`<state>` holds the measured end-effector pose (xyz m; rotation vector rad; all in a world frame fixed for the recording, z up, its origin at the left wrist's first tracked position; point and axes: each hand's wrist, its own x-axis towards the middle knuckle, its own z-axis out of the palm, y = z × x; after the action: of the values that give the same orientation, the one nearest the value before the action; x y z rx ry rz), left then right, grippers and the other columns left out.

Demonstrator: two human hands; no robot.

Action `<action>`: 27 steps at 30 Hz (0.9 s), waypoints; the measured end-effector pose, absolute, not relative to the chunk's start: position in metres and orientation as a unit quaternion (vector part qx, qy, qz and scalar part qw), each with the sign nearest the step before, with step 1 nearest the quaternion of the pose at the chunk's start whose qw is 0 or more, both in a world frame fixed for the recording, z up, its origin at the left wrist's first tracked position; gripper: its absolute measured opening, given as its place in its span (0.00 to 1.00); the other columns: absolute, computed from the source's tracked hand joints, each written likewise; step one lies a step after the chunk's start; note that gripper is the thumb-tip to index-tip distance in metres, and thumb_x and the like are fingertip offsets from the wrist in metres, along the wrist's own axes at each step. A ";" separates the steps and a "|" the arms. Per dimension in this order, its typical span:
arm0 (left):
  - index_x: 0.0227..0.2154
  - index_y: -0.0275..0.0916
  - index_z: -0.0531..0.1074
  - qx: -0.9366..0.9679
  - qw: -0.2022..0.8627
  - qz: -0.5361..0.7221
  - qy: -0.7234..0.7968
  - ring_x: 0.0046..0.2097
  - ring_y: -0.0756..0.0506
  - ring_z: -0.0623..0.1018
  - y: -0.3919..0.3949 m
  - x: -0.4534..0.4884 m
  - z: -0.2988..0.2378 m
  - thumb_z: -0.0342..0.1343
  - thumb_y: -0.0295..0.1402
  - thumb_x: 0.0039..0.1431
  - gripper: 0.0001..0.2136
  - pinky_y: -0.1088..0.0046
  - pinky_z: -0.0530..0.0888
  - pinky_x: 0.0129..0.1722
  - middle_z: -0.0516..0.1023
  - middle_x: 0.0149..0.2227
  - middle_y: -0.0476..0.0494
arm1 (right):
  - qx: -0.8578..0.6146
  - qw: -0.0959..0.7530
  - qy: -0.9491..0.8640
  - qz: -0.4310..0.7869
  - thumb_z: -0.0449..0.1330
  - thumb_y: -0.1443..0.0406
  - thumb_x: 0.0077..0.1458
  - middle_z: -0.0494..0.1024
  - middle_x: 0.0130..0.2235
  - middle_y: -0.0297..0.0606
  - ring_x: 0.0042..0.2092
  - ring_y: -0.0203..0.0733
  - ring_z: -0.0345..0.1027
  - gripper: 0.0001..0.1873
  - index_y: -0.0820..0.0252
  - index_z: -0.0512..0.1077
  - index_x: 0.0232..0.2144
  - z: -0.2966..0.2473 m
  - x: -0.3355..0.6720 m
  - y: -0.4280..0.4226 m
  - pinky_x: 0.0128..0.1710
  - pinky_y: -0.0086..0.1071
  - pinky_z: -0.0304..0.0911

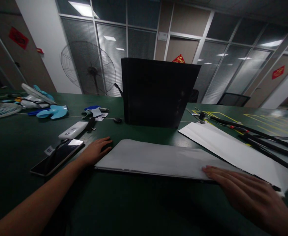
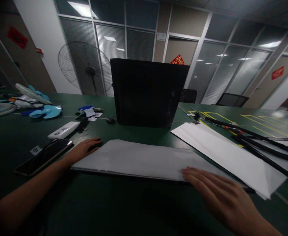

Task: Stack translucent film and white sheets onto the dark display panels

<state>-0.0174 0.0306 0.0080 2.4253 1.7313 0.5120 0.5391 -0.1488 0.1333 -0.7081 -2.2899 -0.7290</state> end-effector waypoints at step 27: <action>0.58 0.41 0.79 0.685 0.178 0.295 0.641 0.66 0.32 0.75 0.026 -0.019 0.028 0.43 0.69 0.61 0.42 0.57 0.67 0.68 0.77 0.63 0.41 | -0.167 0.226 -0.916 -0.286 0.54 0.71 0.70 0.85 0.48 0.46 0.50 0.48 0.81 0.13 0.66 0.79 0.46 0.048 0.475 -0.086 0.45 0.38 0.80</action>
<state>-0.0190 0.0257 0.0282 1.9386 1.8138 0.8352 0.4746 -0.0863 0.0479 -0.4598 -2.5265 -0.7876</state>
